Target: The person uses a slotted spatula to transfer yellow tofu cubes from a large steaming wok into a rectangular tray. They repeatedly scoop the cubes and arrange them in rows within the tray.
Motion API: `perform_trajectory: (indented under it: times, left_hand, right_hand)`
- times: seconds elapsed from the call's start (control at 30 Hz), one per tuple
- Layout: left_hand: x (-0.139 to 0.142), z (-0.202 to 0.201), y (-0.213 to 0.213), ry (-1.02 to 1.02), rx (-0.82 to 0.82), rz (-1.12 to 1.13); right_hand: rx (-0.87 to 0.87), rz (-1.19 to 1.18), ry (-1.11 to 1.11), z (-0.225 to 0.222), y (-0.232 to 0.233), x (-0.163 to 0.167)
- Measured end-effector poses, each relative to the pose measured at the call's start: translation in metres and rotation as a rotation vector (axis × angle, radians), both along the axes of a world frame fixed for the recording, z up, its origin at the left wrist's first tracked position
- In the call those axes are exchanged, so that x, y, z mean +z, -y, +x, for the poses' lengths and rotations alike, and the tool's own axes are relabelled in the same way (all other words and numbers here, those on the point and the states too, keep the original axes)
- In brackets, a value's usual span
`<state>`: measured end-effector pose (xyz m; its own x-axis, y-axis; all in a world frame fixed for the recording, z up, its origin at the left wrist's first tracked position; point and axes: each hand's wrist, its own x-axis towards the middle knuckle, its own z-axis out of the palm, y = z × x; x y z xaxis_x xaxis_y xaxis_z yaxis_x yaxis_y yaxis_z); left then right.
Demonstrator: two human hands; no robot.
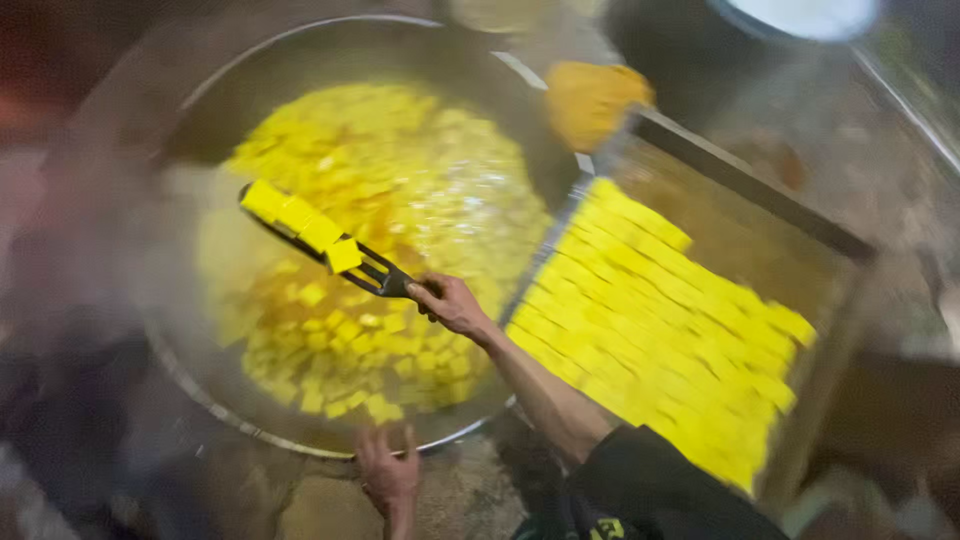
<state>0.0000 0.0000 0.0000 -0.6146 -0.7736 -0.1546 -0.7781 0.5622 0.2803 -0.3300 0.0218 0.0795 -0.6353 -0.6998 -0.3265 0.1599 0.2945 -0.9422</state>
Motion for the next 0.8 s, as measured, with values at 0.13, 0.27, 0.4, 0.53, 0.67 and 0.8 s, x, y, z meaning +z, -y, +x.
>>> perform_trajectory:
  times: [0.13, 0.27, 0.4, 0.53, 0.67, 0.8]
  left_hand:
    - [0.011, -0.023, -0.015, -0.108, 0.008, -0.011]
    - [0.035, -0.058, -0.061, -0.423, -0.139, -0.006]
    - [0.056, -0.132, -0.159, -0.575, -0.283, 0.078]
    - [0.085, -0.174, -0.228, -0.609, -0.412, 0.033]
    - [0.098, -0.189, -0.266, -0.634, -0.449, 0.029]
    - [0.096, -0.195, -0.287, -0.619, -0.404, -0.011]
  right_hand:
    - [-0.134, 0.069, -0.242, -0.054, -0.166, 0.021]
    - [-0.241, 0.332, -0.527, -0.088, -0.344, 0.055]
    - [-0.318, 0.606, -0.628, -0.112, -0.524, 0.074]
    - [-0.338, 0.788, -0.645, -0.131, -0.631, 0.085]
    - [-0.313, 0.873, -0.741, -0.172, -0.692, 0.075]
    - [-0.124, 0.883, -0.829, -0.196, -0.720, 0.054]
